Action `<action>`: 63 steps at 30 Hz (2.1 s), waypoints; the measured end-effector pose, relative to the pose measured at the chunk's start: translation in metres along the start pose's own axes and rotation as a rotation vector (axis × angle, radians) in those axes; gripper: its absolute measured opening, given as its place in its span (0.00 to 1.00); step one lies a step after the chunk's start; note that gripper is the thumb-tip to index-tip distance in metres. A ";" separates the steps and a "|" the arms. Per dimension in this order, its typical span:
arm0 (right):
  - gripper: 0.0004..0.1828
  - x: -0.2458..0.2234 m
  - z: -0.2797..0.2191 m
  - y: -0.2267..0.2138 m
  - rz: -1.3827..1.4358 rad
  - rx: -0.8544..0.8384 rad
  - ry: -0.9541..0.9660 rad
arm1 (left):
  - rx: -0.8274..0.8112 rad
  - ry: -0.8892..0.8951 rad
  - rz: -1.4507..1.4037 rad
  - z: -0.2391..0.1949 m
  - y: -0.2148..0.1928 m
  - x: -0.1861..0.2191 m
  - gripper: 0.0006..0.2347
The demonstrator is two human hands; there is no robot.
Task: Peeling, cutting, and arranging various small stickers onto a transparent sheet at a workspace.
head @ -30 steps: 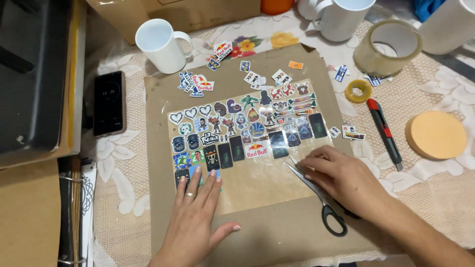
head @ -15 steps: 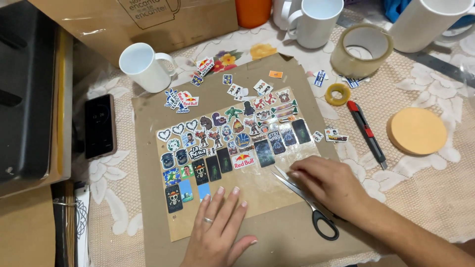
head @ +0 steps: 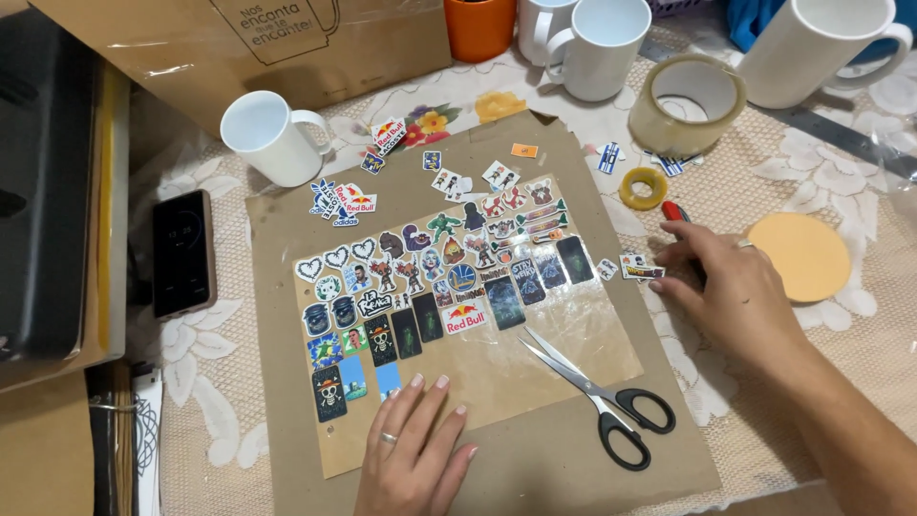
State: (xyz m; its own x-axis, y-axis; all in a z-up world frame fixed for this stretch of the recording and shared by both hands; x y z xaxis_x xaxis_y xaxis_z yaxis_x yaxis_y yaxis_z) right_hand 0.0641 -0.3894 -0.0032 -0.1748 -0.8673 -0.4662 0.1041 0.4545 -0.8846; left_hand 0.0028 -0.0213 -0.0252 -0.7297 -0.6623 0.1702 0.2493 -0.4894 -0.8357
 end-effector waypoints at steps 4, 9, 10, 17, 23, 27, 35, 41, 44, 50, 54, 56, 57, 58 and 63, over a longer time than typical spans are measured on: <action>0.35 -0.001 0.016 -0.001 -0.057 -0.139 0.074 | -0.016 0.008 -0.052 0.002 -0.001 -0.002 0.11; 0.28 -0.014 0.013 -0.009 -0.039 -0.255 0.202 | 0.012 0.031 -0.096 0.003 -0.002 -0.002 0.08; 0.28 -0.007 0.011 -0.008 -0.041 -0.261 0.190 | 0.015 0.019 -0.089 0.005 -0.004 -0.002 0.08; 0.30 0.015 0.018 -0.004 0.070 -0.363 0.210 | 0.108 0.117 -0.196 0.015 -0.021 -0.002 0.03; 0.34 0.000 0.035 -0.025 0.008 -0.215 0.128 | -0.133 0.139 -0.155 -0.004 -0.017 -0.022 0.15; 0.28 -0.015 0.044 -0.049 0.328 0.125 -0.157 | -0.366 0.312 0.014 -0.058 0.020 -0.028 0.35; 0.21 -0.031 0.055 -0.004 0.483 0.151 -0.110 | -0.191 0.240 0.098 -0.087 -0.005 -0.040 0.14; 0.27 -0.024 0.044 -0.013 0.108 -0.097 -0.156 | -0.206 0.219 0.072 -0.093 0.002 -0.042 0.16; 0.30 -0.022 0.043 -0.017 0.069 -0.320 -0.121 | -0.222 0.197 0.093 -0.097 0.007 -0.045 0.20; 0.35 -0.020 0.040 -0.025 -0.084 -0.393 -0.002 | -0.196 0.194 0.112 -0.092 0.012 -0.043 0.18; 0.29 -0.009 0.044 -0.031 -0.119 -0.188 -0.001 | -0.212 0.157 0.065 -0.084 0.012 -0.042 0.16; 0.28 -0.016 0.042 -0.041 -0.083 -0.062 0.084 | -0.217 0.211 0.015 -0.075 0.009 -0.052 0.14; 0.28 -0.018 0.041 -0.047 -0.048 0.061 0.178 | -0.227 0.267 -0.043 -0.071 0.007 -0.056 0.13; 0.28 -0.005 0.044 -0.040 -0.041 0.061 0.161 | -0.224 0.258 -0.028 -0.047 -0.003 -0.061 0.13; 0.25 0.004 0.050 -0.018 -0.044 0.241 0.003 | -0.243 0.044 -0.304 0.068 -0.044 -0.099 0.11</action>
State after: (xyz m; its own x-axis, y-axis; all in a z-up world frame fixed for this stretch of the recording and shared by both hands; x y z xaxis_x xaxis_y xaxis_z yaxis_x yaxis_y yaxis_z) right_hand 0.1102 -0.4111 0.0113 -0.1872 -0.8844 -0.4276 0.3267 0.3544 -0.8762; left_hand 0.1072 0.0271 0.0297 -0.7750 -0.4802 0.4108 -0.1367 -0.5073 -0.8509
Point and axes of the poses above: each hand's wrist, its own z-axis towards the middle knuckle, its own y-axis out of the palm, x = y × z, the point moved 3 cm from there along z, towards the middle knuckle
